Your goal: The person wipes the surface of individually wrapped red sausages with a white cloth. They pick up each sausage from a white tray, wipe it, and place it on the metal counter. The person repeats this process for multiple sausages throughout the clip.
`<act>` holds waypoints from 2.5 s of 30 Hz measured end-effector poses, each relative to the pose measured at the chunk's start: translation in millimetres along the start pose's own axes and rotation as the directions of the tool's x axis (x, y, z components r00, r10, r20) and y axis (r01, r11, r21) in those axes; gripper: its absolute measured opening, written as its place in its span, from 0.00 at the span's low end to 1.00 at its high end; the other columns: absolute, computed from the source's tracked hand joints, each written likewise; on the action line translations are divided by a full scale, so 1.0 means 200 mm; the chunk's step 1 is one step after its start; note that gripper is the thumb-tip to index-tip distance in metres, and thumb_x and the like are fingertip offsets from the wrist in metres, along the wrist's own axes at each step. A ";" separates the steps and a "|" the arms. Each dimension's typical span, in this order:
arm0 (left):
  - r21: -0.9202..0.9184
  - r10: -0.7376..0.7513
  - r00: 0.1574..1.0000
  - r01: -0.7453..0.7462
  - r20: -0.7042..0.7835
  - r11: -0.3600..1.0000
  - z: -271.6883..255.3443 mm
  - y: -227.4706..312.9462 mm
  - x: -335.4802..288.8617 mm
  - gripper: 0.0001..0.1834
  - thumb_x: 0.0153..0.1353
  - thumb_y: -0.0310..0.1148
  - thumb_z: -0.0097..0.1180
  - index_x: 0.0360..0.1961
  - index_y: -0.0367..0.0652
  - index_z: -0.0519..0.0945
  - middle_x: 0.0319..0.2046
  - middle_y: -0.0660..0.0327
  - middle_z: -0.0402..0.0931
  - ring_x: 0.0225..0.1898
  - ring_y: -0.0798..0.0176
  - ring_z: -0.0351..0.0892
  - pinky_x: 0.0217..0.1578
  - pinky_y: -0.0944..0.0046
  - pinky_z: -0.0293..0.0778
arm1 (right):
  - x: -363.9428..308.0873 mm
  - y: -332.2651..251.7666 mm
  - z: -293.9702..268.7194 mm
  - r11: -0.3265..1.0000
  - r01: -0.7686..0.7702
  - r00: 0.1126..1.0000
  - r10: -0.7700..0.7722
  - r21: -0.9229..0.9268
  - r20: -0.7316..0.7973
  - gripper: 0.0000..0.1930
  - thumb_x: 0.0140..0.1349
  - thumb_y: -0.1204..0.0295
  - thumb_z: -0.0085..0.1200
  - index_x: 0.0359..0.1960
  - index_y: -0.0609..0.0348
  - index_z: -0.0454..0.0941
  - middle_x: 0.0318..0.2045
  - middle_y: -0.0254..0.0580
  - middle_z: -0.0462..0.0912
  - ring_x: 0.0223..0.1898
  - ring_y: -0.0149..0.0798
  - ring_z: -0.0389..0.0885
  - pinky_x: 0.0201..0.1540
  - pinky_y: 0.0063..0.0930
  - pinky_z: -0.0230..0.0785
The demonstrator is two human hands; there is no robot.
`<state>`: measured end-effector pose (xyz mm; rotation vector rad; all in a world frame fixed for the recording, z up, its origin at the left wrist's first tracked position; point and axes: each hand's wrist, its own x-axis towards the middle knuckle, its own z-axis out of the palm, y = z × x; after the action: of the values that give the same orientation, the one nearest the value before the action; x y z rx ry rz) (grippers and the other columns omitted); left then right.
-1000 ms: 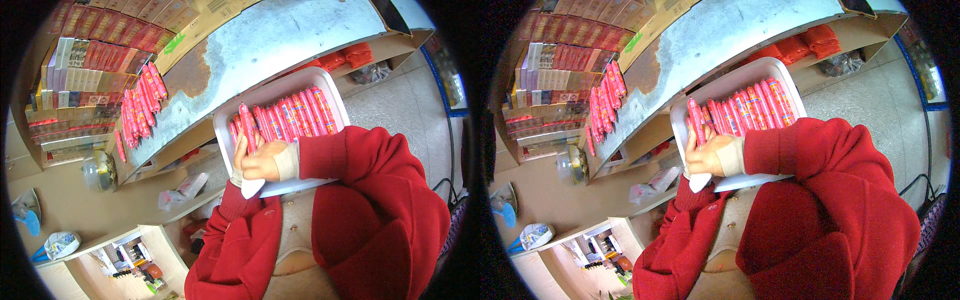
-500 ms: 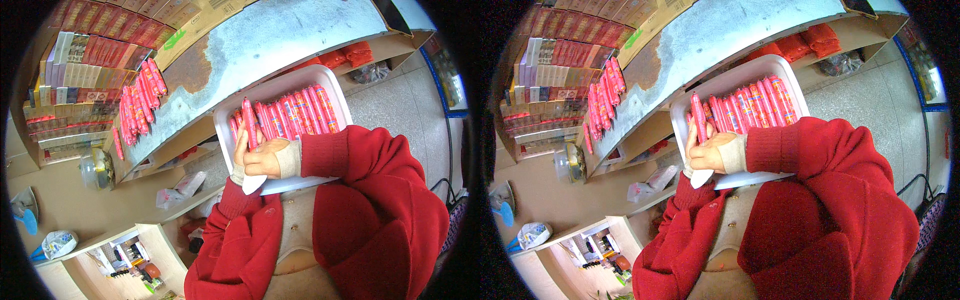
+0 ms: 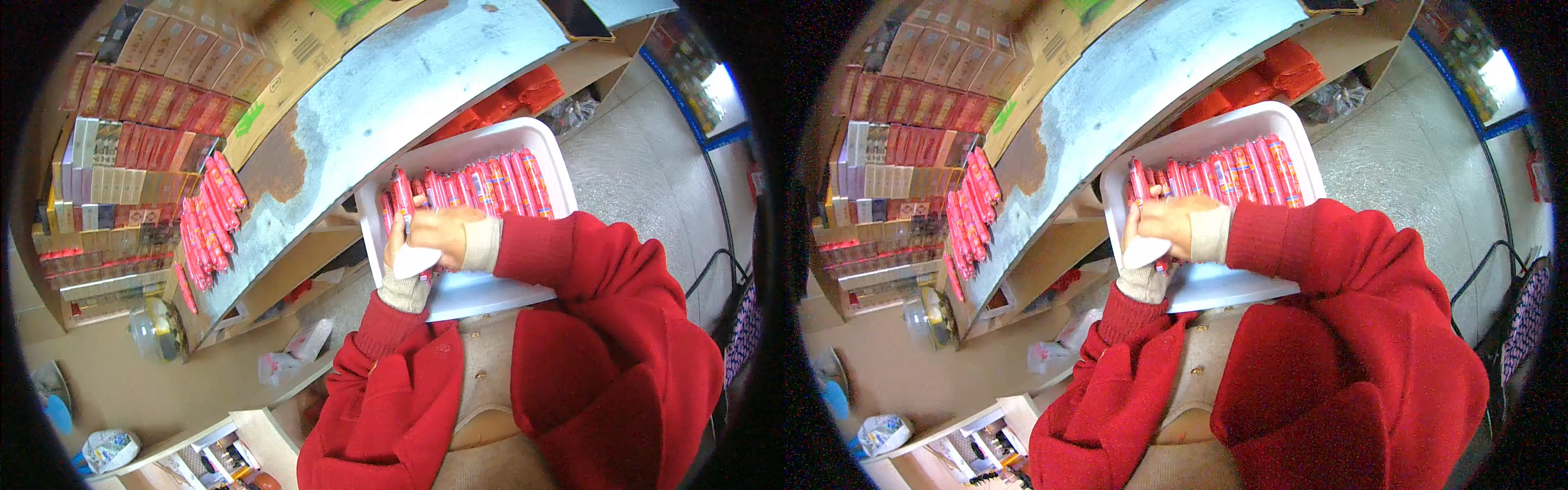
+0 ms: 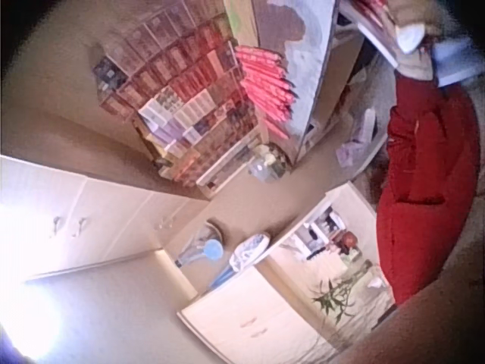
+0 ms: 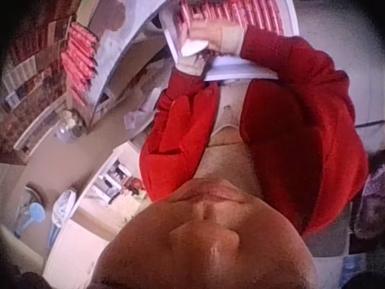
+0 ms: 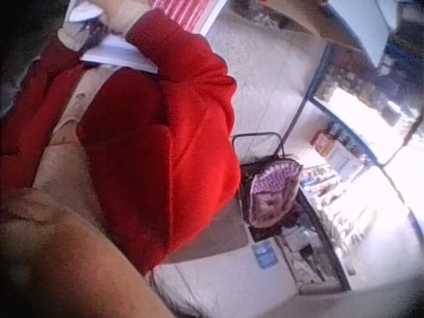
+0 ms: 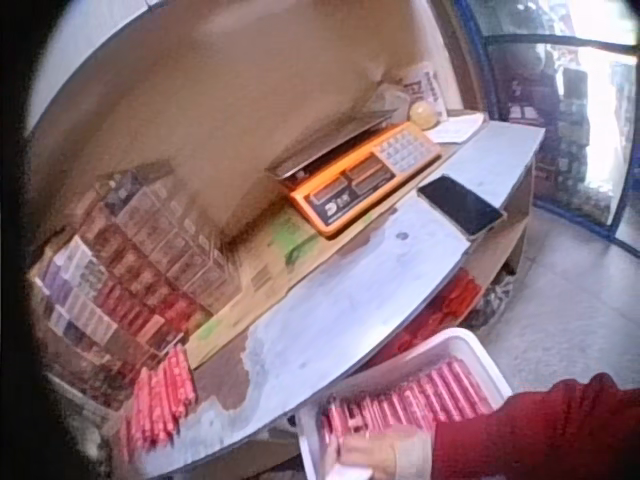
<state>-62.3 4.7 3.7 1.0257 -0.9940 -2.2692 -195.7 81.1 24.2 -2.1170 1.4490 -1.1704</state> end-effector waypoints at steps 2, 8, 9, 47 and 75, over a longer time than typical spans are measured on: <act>0.028 0.123 0.987 -0.127 0.107 0.992 0.03 -0.02 0.04 0.25 0.69 0.48 0.34 0.54 0.41 0.70 0.32 0.60 0.76 0.29 0.66 0.74 0.30 0.66 0.73 | -0.05 -0.03 0.00 0.998 -0.055 0.993 0.054 0.008 0.101 0.14 0.49 0.68 0.57 0.37 0.52 0.71 0.36 0.43 0.72 0.40 0.48 0.76 0.38 0.40 0.73; -0.057 -0.178 0.955 0.197 0.237 0.979 0.09 -0.01 0.06 0.18 0.67 0.42 0.39 0.47 0.39 0.71 0.28 0.61 0.69 0.23 0.66 0.67 0.19 0.69 0.64 | -0.09 0.09 -0.12 0.994 -0.101 0.968 0.105 0.031 -0.229 0.11 0.51 0.70 0.55 0.37 0.53 0.73 0.35 0.44 0.73 0.39 0.49 0.77 0.40 0.38 0.72; -0.141 -0.264 0.922 0.313 0.284 0.939 0.11 -0.01 0.05 0.16 0.67 0.41 0.42 0.44 0.40 0.70 0.26 0.62 0.67 0.20 0.68 0.63 0.17 0.70 0.61 | -0.08 0.13 -0.16 0.980 -0.179 0.926 0.199 0.091 -0.322 0.10 0.51 0.73 0.56 0.36 0.54 0.75 0.34 0.45 0.75 0.39 0.50 0.77 0.40 0.37 0.72; -0.054 0.028 0.994 -0.022 0.104 0.998 -0.10 0.07 -0.12 0.28 0.69 0.39 0.40 0.69 0.57 0.52 0.31 0.64 0.69 0.23 0.72 0.65 0.15 0.75 0.61 | 0.19 0.05 -0.02 0.969 -0.099 0.972 0.143 0.226 -0.187 0.12 0.52 0.78 0.53 0.39 0.52 0.79 0.36 0.44 0.77 0.41 0.49 0.77 0.44 0.36 0.72; -0.121 0.162 0.948 -0.133 0.273 0.984 -0.13 0.05 -0.14 0.26 0.68 0.35 0.41 0.66 0.53 0.54 0.37 0.59 0.70 0.19 0.72 0.64 0.15 0.75 0.61 | 0.20 0.09 -0.08 0.975 -0.219 0.932 0.222 0.044 -0.288 0.14 0.52 0.82 0.52 0.42 0.59 0.76 0.35 0.50 0.76 0.38 0.50 0.78 0.40 0.35 0.72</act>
<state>-23.6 5.0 11.9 0.5741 -1.0180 -2.3543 -213.6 40.4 39.7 -1.7702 1.7484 -1.4404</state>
